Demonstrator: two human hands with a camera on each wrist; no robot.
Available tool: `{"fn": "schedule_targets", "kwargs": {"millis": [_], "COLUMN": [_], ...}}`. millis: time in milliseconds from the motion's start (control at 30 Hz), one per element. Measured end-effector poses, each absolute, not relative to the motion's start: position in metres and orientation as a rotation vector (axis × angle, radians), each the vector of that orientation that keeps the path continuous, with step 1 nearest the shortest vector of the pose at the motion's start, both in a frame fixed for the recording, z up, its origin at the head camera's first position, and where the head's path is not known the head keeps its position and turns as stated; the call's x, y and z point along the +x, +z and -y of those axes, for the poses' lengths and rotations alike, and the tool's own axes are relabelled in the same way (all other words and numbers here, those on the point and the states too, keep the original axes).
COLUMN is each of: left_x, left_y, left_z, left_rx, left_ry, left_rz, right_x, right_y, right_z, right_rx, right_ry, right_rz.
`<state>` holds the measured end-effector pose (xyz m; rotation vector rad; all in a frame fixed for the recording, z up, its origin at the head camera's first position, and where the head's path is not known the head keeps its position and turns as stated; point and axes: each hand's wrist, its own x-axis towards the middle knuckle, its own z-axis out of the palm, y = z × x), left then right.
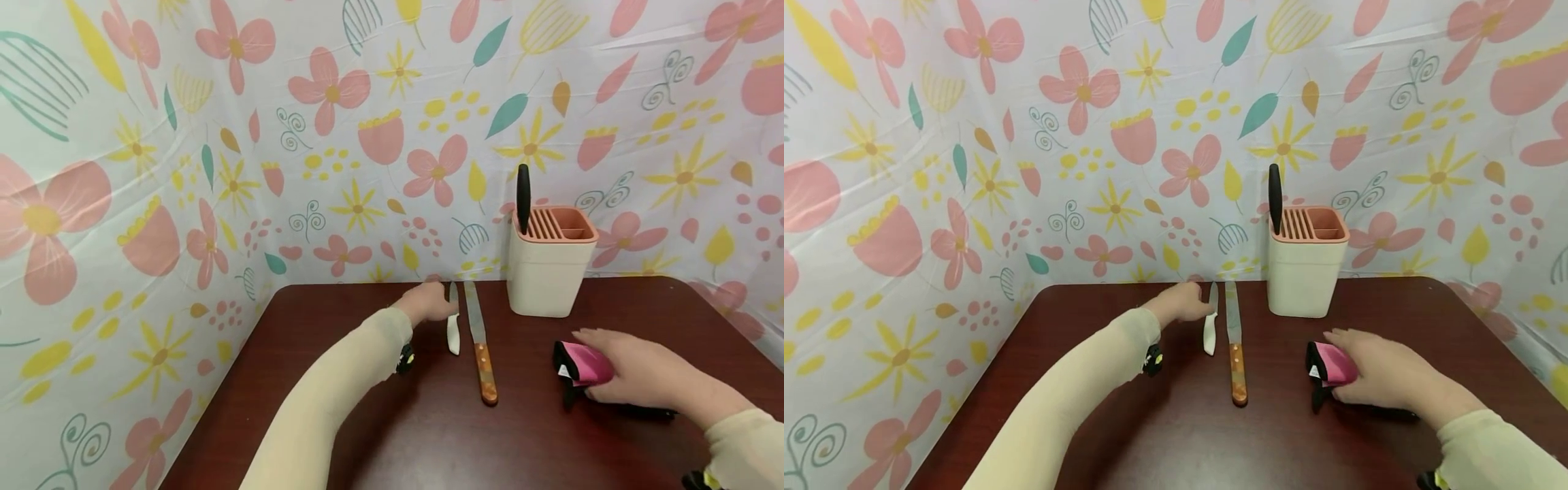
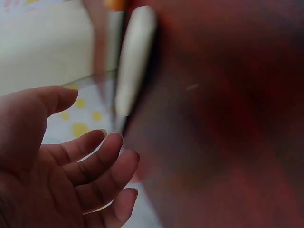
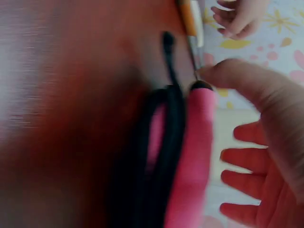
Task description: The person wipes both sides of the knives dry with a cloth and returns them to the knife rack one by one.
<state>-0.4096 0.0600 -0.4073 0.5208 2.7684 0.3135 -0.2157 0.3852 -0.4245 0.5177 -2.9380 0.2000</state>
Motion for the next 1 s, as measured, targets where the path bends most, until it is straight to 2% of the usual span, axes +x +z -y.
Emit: {"fn": "schedule_targets", "kwargs": {"millis": [233,567,1000], "left_x": [-0.409,-0.419,-0.406], "left_y": [-0.435,-0.459,-0.447], "left_z": [-0.059,-0.075,-0.058], "left_rx": [0.370,0.281,0.252], "left_ry": [0.388,0.569,0.898], "left_rz": [-2.715,-2.651,-2.518], "right_x": [-0.208,-0.210,-0.219], "right_y": [-0.452,-0.460,-0.457], "right_z": [-0.386,-0.383,-0.387], "right_rx": [0.464,0.410,0.319], "right_ry": [0.142,0.182,0.297], "right_rz": [3.005,2.978,3.008]}}
